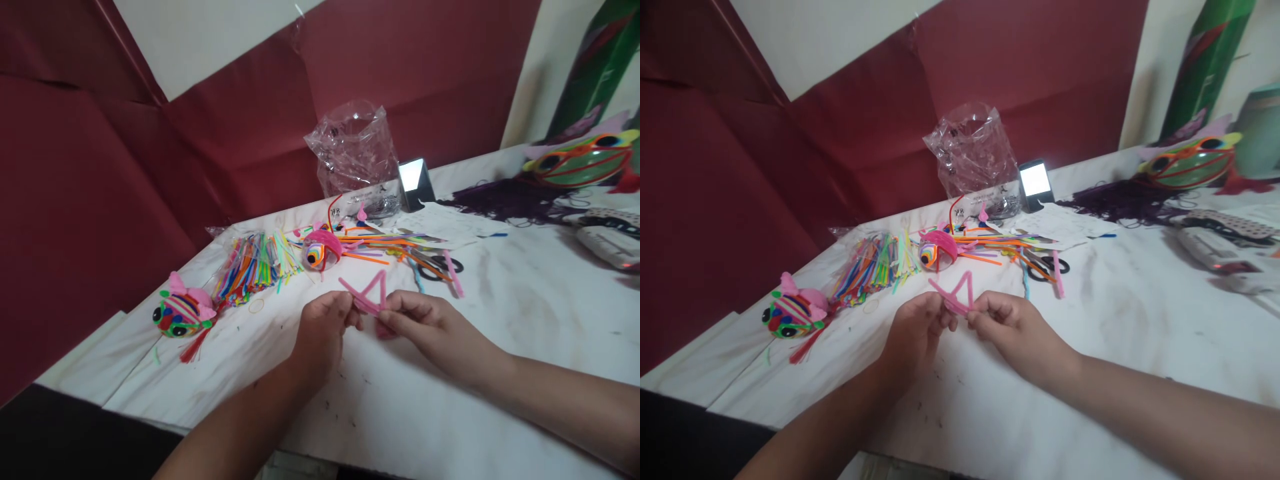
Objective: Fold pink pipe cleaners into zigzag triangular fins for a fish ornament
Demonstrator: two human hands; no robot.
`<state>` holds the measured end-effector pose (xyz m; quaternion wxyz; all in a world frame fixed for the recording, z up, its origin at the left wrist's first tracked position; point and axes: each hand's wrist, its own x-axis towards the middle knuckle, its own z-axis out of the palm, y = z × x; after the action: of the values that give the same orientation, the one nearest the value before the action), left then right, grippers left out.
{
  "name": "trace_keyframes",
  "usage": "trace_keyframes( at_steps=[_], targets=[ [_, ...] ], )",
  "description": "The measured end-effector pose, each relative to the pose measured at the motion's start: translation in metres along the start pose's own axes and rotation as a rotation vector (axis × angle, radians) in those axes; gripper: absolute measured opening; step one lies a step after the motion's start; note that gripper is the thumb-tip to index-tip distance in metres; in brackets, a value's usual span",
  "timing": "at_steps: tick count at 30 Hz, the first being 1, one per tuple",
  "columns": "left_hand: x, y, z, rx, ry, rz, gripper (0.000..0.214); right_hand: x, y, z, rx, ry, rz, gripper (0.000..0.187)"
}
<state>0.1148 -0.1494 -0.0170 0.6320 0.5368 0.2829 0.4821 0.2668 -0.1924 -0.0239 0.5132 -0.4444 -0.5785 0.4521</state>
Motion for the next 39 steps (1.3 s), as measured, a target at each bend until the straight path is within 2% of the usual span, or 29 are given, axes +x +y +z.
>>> trace_keyframes(
  at_steps=[3,11,21,33,39],
  targets=[
    [0.002,-0.002,-0.002,-0.006,0.034,0.008,0.020,0.002,0.002,-0.001,0.081,0.023,0.041,0.028],
    [0.001,-0.005,-0.004,0.226,0.068,-0.067,0.006,0.004,0.007,-0.001,0.109,0.009,0.056,0.031],
    [0.003,-0.009,-0.006,0.151,0.017,-0.024,0.005,0.004,0.012,0.000,0.075,-0.064,0.031,0.027],
    [0.002,-0.008,-0.003,0.137,0.011,0.002,0.011,0.001,0.012,0.003,0.069,-0.038,0.026,0.025],
    [0.003,-0.005,-0.001,0.166,0.057,-0.079,0.018,-0.002,0.009,0.004,-0.089,-0.012,-0.058,0.025]
  ],
)
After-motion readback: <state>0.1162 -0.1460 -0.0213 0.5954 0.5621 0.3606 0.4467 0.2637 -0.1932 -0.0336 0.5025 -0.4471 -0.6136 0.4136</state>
